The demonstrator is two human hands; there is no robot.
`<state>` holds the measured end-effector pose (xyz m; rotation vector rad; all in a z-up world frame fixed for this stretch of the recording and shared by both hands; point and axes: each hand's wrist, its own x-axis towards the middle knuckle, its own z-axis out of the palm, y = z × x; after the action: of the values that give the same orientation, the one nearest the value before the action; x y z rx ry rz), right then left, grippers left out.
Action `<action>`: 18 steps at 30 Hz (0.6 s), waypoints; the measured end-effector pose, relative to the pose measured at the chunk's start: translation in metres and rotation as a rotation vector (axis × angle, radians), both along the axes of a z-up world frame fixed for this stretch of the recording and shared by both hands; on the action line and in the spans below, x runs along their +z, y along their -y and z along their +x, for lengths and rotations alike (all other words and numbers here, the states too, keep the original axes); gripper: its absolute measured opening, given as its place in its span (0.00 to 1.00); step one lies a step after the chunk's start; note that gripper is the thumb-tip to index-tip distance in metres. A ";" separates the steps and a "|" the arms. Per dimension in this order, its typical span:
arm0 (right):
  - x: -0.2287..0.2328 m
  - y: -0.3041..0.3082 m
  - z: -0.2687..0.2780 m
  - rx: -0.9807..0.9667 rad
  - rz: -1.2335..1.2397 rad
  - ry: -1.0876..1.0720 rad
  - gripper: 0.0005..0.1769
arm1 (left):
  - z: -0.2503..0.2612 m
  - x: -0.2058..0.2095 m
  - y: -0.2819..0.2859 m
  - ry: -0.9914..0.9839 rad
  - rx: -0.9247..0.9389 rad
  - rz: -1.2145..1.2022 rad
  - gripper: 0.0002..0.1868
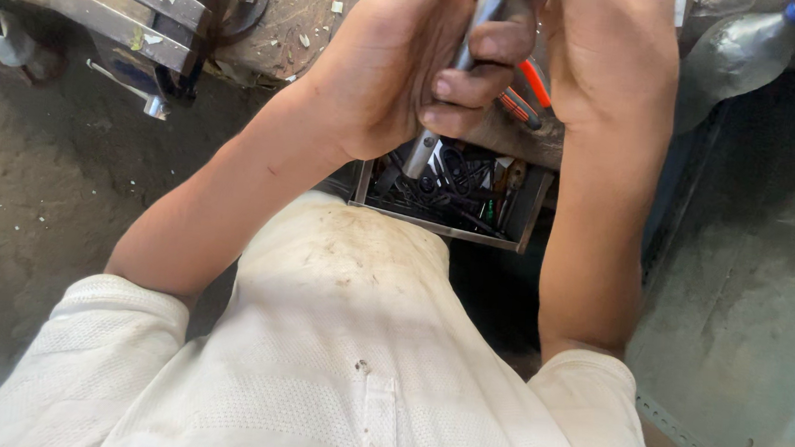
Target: The person works on a cylindrical electrical component, using pliers to strip wires and a screwdriver to adjust internal parts. They repeatedly insert and remove a metal rod into the component's central hole, manipulating wires and small parts within the housing.
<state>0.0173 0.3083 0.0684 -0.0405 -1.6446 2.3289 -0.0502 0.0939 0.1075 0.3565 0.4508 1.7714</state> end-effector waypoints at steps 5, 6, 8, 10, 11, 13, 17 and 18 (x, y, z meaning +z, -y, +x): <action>-0.038 -0.056 0.037 -0.458 0.840 -0.253 0.03 | 0.007 0.004 0.002 -0.090 -0.008 -0.009 0.25; -0.040 -0.073 0.037 -0.412 0.609 -0.221 0.02 | 0.008 0.005 0.002 -0.105 -0.009 -0.014 0.25; -0.043 -0.099 0.032 -0.327 0.243 -0.139 0.03 | 0.009 0.008 0.003 -0.160 0.008 -0.023 0.26; -0.050 -0.101 0.028 -0.276 0.132 -0.050 0.03 | 0.009 0.011 0.003 -0.191 0.015 -0.049 0.27; -0.052 -0.095 0.027 -0.240 0.128 -0.014 0.04 | 0.009 0.013 0.004 -0.197 0.017 -0.056 0.27; -0.052 -0.076 0.026 -0.154 0.138 0.037 0.04 | 0.008 0.017 0.003 -0.207 0.023 -0.055 0.28; -0.025 -0.037 0.022 0.028 0.118 0.080 0.06 | 0.007 0.021 0.006 -0.191 0.057 -0.093 0.24; -0.018 -0.029 0.021 0.058 0.100 0.086 0.06 | 0.008 0.019 0.007 -0.164 0.060 -0.096 0.22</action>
<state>0.0381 0.3372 0.0509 -0.0735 -1.8250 2.3130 -0.0422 0.0865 0.1265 0.4252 0.6669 1.7781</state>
